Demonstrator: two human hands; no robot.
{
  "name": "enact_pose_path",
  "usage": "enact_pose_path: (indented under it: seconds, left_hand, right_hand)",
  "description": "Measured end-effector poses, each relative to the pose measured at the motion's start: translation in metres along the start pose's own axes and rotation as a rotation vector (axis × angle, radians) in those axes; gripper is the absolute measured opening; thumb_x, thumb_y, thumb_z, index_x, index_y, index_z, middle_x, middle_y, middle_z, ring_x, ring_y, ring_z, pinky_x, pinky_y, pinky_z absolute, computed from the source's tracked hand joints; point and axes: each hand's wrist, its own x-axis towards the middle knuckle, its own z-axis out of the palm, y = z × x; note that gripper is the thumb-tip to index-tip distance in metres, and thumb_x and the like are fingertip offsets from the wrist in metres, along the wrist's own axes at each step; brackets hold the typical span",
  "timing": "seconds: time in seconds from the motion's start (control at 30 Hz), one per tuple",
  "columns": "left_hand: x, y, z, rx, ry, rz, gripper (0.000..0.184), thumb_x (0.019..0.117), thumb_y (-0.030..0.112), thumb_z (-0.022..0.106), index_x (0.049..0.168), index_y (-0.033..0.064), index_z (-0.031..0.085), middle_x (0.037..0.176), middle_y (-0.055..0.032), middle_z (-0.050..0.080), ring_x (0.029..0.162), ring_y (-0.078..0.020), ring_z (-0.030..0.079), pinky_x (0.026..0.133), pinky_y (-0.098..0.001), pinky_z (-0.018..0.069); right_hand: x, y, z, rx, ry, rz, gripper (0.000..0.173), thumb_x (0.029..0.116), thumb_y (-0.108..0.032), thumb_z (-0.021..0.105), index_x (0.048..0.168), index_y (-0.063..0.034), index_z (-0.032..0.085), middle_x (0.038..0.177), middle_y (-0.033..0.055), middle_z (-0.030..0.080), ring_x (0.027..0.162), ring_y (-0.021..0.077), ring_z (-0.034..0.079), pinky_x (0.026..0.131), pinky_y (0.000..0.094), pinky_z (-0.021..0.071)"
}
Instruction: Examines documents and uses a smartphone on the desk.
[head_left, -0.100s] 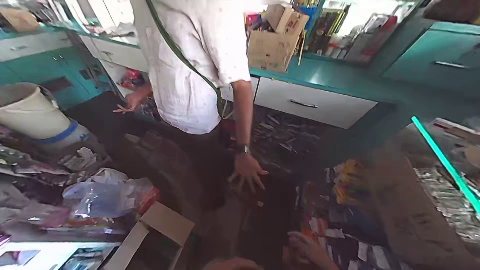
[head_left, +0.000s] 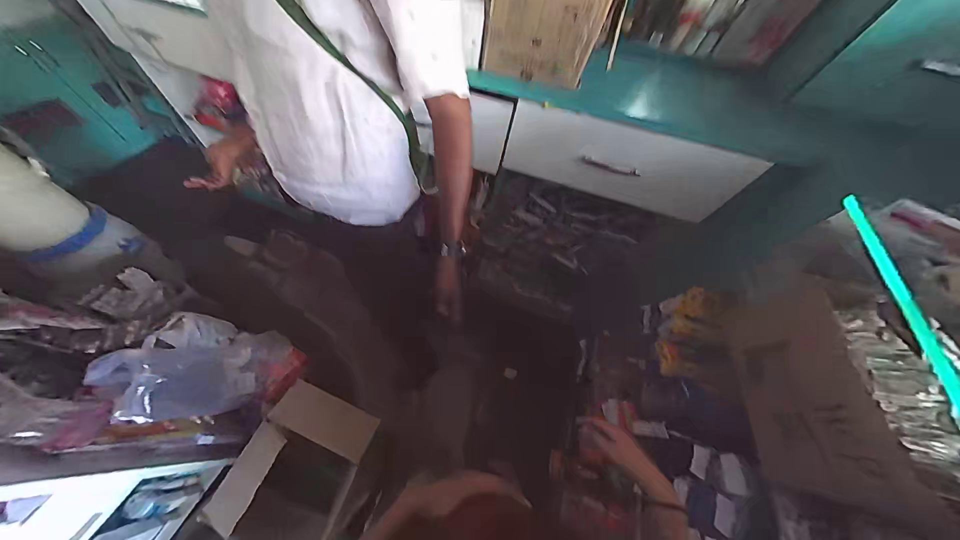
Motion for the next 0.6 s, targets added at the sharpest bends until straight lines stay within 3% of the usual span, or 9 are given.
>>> enact_pose_path:
  seconds: [0.1,0.17,0.3,0.37,0.47,0.53,0.57,0.6]
  left_hand:
    - [0.018,-0.020,-0.022,0.003,-0.048,0.066,0.052,0.1089,0.031,0.036,0.142,-0.0054,0.054,0.147,-0.0193,0.055,0.141,-0.0252,0.048,0.122,-0.0394,0.0311]
    - [0.031,-0.019,-0.033,-0.090,-0.031,0.114,0.059,0.1075,0.038,0.035,0.144,-0.0046,0.052,0.149,-0.0168,0.053,0.142,-0.0227,0.047,0.122,-0.0378,0.0310]
    - [0.067,-0.059,-0.069,-0.222,0.042,0.227,0.057,0.1110,0.036,0.029,0.150,-0.0035,0.045,0.158,-0.0172,0.043,0.149,-0.0241,0.038,0.125,-0.0399,0.0266]
    - [0.090,-0.073,-0.094,-0.283,0.080,0.314,0.063,0.1112,0.042,0.023,0.145,-0.0044,0.050,0.157,-0.0186,0.045,0.150,-0.0267,0.037,0.126,-0.0417,0.0244]
    - [0.122,-0.048,-0.120,-0.243,0.161,0.326,0.052,0.1113,0.032,0.034,0.125,-0.0064,0.065,0.144,-0.0187,0.058,0.142,-0.0238,0.048,0.121,-0.0378,0.0322]
    - [0.144,-0.042,-0.130,-0.249,0.172,0.246,0.045,0.1107,0.026,0.036,0.124,-0.0050,0.066,0.144,-0.0177,0.058,0.140,-0.0228,0.050,0.119,-0.0362,0.0348]
    - [0.156,-0.035,-0.137,-0.250,0.189,0.118,0.040,0.1094,0.016,0.038,0.124,-0.0096,0.065,0.141,-0.0215,0.060,0.137,-0.0241,0.053,0.116,-0.0344,0.0384]
    - [0.175,-0.007,-0.144,-0.209,0.244,-0.186,0.036,0.1047,0.004,0.039,0.123,-0.0170,0.062,0.133,-0.0274,0.063,0.128,-0.0247,0.059,0.110,-0.0309,0.0424]
  right_hand:
    - [0.020,-0.011,-0.029,0.003,0.075,0.042,0.038,0.1080,-0.016,0.048,0.139,0.0039,0.058,0.135,0.0288,0.061,0.126,0.0407,0.059,0.109,0.0555,0.0424]
    - [0.038,-0.011,-0.044,0.020,0.079,0.042,0.038,0.1083,-0.017,0.047,0.140,0.0031,0.056,0.133,0.0274,0.062,0.118,0.0374,0.063,0.102,0.0534,0.0472]
    - [0.100,-0.005,-0.072,-0.022,0.037,-0.003,0.039,0.1082,-0.019,0.047,0.139,0.0021,0.058,0.132,0.0264,0.063,0.122,0.0387,0.062,0.106,0.0580,0.0436]
    - [0.142,-0.011,-0.091,-0.028,0.031,-0.020,0.037,0.1080,-0.016,0.049,0.138,0.0021,0.059,0.133,0.0256,0.064,0.125,0.0386,0.061,0.109,0.0562,0.0420]
    - [0.199,-0.020,-0.122,-0.045,-0.027,0.023,0.037,0.1084,-0.014,0.048,0.139,0.0055,0.056,0.135,0.0294,0.061,0.125,0.0406,0.060,0.109,0.0531,0.0431]
    - [0.236,-0.022,-0.148,-0.099,-0.079,0.085,0.039,0.1093,-0.016,0.047,0.142,0.0049,0.054,0.136,0.0298,0.060,0.128,0.0418,0.058,0.111,0.0541,0.0406]
    - [0.256,-0.022,-0.160,-0.096,-0.088,0.100,0.040,0.1094,-0.016,0.046,0.142,0.0048,0.053,0.136,0.0296,0.059,0.129,0.0416,0.057,0.112,0.0538,0.0398]
    - [0.274,-0.021,-0.171,-0.088,-0.091,0.116,0.040,0.1095,-0.016,0.045,0.143,0.0044,0.053,0.137,0.0291,0.059,0.130,0.0412,0.056,0.112,0.0535,0.0394]
